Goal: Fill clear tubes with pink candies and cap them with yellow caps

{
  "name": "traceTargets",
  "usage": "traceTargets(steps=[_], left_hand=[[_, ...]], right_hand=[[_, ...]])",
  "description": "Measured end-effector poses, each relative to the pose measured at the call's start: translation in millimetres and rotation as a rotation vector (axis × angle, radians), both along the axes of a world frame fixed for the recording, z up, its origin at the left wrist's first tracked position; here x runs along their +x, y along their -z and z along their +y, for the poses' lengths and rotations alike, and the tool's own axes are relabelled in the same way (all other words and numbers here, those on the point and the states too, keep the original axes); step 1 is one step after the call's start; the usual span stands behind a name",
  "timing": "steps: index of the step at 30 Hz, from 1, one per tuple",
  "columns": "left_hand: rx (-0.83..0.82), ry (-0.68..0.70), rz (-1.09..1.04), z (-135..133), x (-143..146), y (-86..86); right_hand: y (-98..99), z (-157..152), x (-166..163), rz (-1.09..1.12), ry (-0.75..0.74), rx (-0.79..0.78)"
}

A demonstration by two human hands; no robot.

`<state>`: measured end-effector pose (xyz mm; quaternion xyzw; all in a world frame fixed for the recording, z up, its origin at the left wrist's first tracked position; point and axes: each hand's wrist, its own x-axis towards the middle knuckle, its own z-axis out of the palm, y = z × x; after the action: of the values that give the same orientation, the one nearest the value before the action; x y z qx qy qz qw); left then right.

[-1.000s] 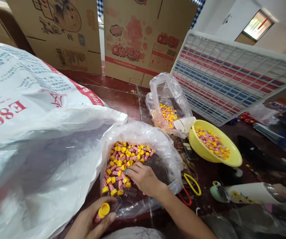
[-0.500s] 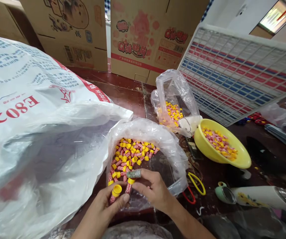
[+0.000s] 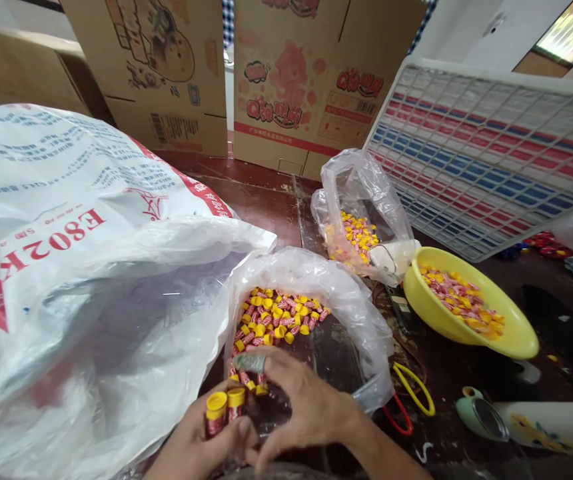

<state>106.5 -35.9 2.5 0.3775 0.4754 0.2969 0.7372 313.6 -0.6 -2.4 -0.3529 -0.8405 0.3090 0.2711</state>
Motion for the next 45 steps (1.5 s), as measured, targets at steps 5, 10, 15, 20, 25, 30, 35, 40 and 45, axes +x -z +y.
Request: traceTargets(steps=[5,10,15,20,25,30,35,40,45], left_hand=[[0.565,-0.025,0.853,53.0,-65.1,-9.1],[0.702,0.137,1.551,111.6,-85.4,2.3],[0.744,0.235,1.628,121.7,-74.8,24.8],[0.79,0.272,1.595,126.0,-80.4,30.1],[0.847,0.246,1.477,126.2,-90.9,23.6],[0.741,0.191,1.087,82.9,-76.5,4.0],[0.495,0.22,0.471,33.7,-44.1,-23.8],[0.367,0.086,0.201,18.0,-29.9,-29.5],[0.111,-0.111,-0.092,7.4,-14.0,-20.9]], right_hand=[[13.4,53.1,1.1,-0.412,0.104,0.255],[24.4,63.9,-6.8,-0.58,0.024,0.324],[17.3,47.2,7.6,-0.547,0.192,0.323],[9.9,31.9,15.0,-0.125,0.427,0.145],[1.7,21.6,0.9,0.361,0.44,-0.192],[-17.3,12.0,-20.0,0.59,0.451,-0.152],[-42.0,10.3,-35.8,0.477,0.315,0.041],[-49.9,4.8,-33.2,0.334,0.101,0.091],[-29.7,-9.6,-37.4,0.125,0.114,0.296]])
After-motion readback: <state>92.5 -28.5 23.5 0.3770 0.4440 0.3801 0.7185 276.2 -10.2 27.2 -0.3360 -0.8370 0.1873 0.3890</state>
